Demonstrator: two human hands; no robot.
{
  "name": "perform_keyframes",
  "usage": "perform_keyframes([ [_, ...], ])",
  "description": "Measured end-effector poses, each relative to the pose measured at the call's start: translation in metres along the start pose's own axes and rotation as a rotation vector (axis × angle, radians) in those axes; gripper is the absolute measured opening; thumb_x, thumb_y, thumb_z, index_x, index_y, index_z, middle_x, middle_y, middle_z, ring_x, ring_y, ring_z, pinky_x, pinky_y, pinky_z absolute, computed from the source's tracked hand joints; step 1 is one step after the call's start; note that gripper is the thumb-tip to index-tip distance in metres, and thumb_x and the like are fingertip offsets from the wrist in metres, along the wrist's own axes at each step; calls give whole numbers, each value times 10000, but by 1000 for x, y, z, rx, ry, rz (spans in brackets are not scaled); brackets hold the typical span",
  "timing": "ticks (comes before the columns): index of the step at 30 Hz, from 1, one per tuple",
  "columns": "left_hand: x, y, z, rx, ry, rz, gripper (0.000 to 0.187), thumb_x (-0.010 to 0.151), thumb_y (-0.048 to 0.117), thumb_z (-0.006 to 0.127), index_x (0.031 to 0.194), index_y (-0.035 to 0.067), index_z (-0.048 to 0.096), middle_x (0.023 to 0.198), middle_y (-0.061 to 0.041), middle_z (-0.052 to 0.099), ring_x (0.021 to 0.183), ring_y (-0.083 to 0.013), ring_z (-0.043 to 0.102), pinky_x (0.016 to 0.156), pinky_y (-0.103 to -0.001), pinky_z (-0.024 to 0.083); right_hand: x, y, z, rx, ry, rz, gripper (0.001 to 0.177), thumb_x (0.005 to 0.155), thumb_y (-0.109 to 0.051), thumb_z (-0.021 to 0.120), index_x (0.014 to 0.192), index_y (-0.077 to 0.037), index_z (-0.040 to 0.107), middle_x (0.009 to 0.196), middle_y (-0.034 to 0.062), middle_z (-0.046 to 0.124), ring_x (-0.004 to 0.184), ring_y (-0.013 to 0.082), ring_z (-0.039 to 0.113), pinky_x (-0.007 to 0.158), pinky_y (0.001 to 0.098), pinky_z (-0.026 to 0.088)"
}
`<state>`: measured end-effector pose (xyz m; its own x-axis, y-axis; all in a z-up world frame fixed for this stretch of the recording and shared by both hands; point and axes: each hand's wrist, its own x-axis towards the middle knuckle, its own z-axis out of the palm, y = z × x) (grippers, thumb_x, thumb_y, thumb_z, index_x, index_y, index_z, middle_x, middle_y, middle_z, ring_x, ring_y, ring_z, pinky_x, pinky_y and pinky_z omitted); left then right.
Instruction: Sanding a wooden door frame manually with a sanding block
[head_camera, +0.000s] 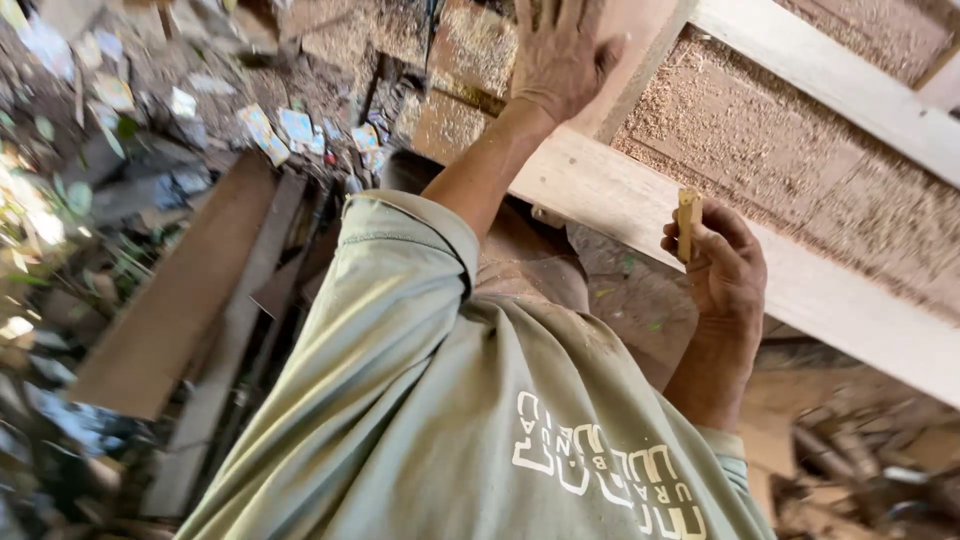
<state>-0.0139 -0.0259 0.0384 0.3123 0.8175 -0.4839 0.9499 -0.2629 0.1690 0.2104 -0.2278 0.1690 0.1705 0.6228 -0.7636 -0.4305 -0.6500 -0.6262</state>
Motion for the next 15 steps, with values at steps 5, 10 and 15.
perform_keyframes([
  [5,-55,13,49,-243,295,133,1034,874,805,-129,1676,152,-129,1696,-88,-253,1591,-253,-193,1293,-609,-91,7,2,-28,65,62,-29,305,870,-10,729,1173,-45,728,1087,221,729,946,332,733,841,430,641],
  [10,-129,39,24,-320,-88,226,1071,917,841,15,1659,79,-112,1706,-138,-197,1576,-308,-189,1284,-544,-144,29,-9,-17,93,105,-41,345,831,83,657,1165,13,712,1071,296,696,901,394,714,757,476,614],
  [15,-171,65,103,-322,664,709,753,1062,569,161,1404,50,588,1453,-239,549,1396,-415,464,1112,-634,297,55,-12,13,-376,-164,-276,283,900,22,697,1157,-95,683,1012,139,661,938,255,716,845,393,614],
])
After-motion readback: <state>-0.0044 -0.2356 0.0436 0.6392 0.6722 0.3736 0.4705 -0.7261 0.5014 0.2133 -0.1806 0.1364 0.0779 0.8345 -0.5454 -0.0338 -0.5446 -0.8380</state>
